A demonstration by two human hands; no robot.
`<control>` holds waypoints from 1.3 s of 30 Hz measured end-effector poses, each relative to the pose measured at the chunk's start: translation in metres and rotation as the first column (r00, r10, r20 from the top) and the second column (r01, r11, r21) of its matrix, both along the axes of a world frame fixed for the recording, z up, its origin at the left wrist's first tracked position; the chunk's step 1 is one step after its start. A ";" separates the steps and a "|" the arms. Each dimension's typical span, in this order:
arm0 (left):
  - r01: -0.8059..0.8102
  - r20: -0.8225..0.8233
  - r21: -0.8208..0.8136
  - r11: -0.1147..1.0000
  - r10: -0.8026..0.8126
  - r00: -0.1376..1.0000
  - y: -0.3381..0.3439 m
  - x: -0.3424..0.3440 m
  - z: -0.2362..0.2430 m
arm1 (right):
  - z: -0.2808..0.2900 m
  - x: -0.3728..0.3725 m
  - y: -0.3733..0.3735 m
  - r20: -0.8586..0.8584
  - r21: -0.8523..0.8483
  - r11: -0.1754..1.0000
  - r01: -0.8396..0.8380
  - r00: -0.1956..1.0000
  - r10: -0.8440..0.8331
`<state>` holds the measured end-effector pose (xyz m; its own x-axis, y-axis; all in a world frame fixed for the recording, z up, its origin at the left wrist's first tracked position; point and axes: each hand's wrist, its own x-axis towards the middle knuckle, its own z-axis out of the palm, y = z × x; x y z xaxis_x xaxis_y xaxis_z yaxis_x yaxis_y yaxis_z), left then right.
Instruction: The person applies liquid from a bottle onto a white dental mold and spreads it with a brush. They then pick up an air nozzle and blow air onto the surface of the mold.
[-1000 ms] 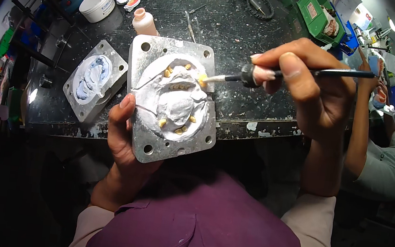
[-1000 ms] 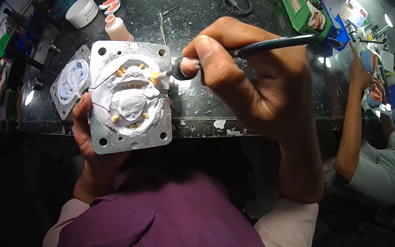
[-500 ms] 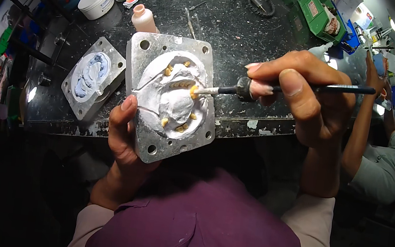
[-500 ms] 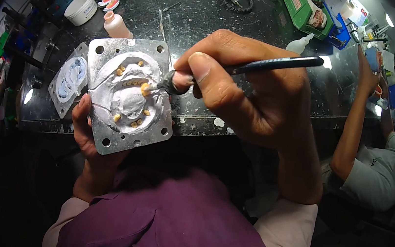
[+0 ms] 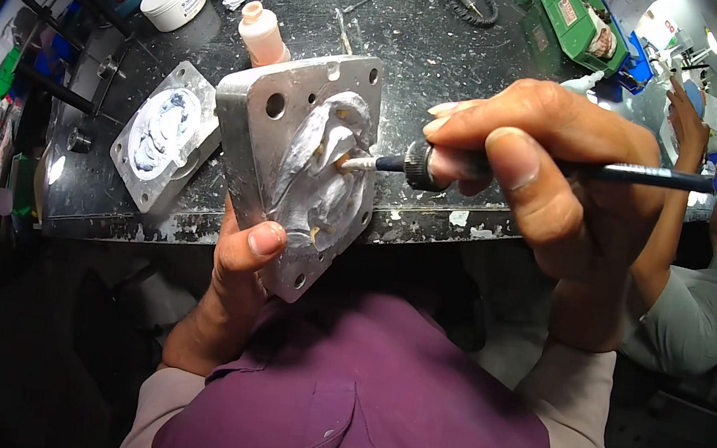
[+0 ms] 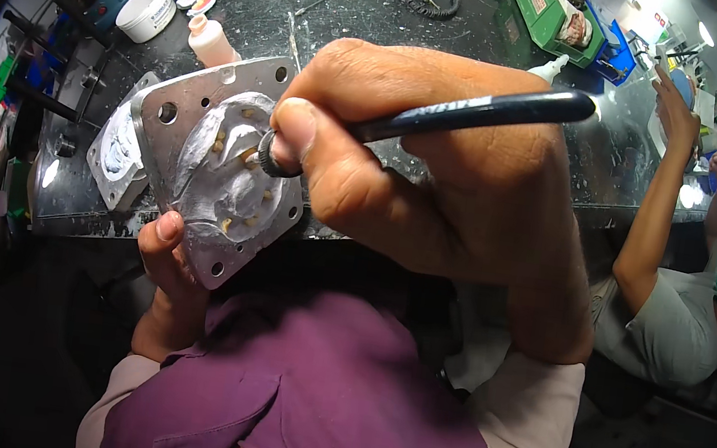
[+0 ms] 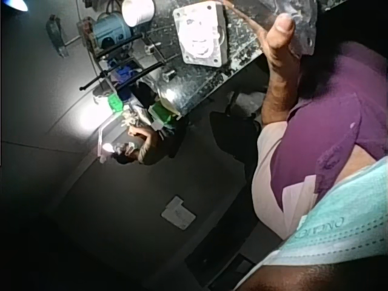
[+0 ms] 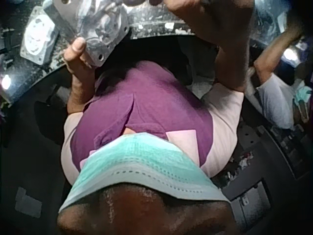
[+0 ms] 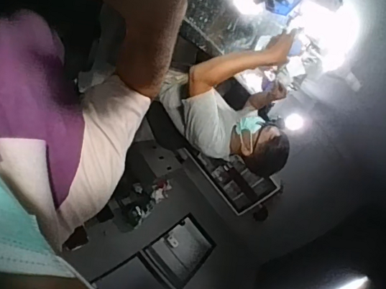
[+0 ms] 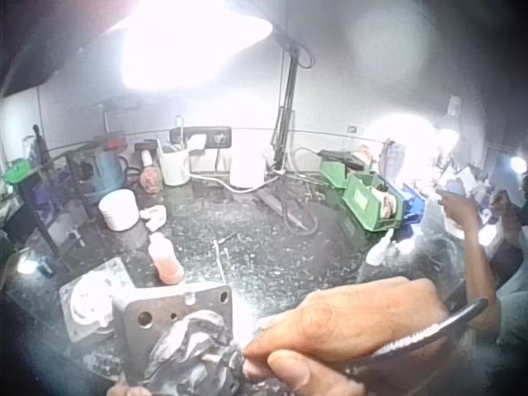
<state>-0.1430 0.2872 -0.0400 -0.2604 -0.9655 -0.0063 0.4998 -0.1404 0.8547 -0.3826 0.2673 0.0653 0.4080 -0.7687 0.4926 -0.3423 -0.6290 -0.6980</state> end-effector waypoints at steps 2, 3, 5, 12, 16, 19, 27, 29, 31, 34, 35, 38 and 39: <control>-0.031 0.045 0.049 0.998 0.029 0.999 0.001 0.003 0.001 | 0.000 0.005 0.000 -0.010 0.064 0.998 0.023 1.000 -0.022; -0.036 0.057 0.061 0.997 0.033 0.998 0.000 0.002 0.003 | -0.001 0.005 0.000 -0.013 0.062 0.998 0.026 1.000 -0.026; -0.038 0.074 0.077 0.996 0.033 0.997 0.001 0.002 0.005 | -0.005 0.003 -0.003 -0.017 -0.122 0.993 -0.007 1.000 0.005; -0.083 0.223 -0.060 0.995 0.094 0.970 0.003 0.001 0.009 | -0.018 0.005 0.002 0.142 -0.061 0.997 -0.044 0.988 0.052; 0.101 -0.424 0.027 0.994 -0.080 0.902 -0.005 0.001 -0.013 | -0.031 -0.004 0.001 0.205 0.000 1.000 0.005 0.979 -0.005; 0.088 -0.587 0.102 0.991 -0.011 0.810 -0.006 0.000 -0.017 | -0.030 -0.009 -0.004 0.188 0.010 1.000 0.019 0.982 -0.020; -0.182 -0.384 0.010 0.983 0.171 0.907 0.001 0.005 -0.032 | -0.033 -0.022 -0.009 0.232 -0.025 0.999 0.038 0.972 -0.031; -0.126 -0.475 0.036 0.991 0.127 0.871 -0.002 0.002 -0.025 | -0.031 -0.021 -0.009 0.209 -0.024 1.000 -0.002 0.978 0.007; -0.067 -0.563 0.058 0.996 0.088 0.822 -0.004 0.000 -0.020 | -0.033 -0.015 -0.007 0.161 -0.023 0.999 0.024 0.987 -0.020; -0.110 -0.470 0.102 0.989 0.146 0.871 -0.005 0.002 -0.018 | -0.027 -0.021 -0.009 0.123 -0.018 0.997 0.070 0.990 -0.067; -0.112 -0.471 0.102 0.988 0.147 0.870 -0.004 0.002 -0.017 | -0.029 -0.021 -0.010 0.146 -0.040 0.997 0.060 0.988 -0.054; -0.107 -0.476 0.108 0.988 0.146 0.867 -0.007 0.003 -0.016 | -0.028 -0.018 -0.007 0.138 -0.024 0.998 0.062 0.989 -0.059; -0.105 -0.477 0.109 0.988 0.145 0.867 -0.006 0.003 -0.016 | -0.026 -0.021 -0.007 0.128 0.032 0.998 0.062 0.990 -0.066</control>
<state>-0.1399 0.2811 -0.0564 -0.1271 -0.9918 0.0135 0.8643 -0.1041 0.4920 -0.4034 0.2607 0.0388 0.2918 -0.8053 0.5161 -0.2873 -0.5885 -0.7557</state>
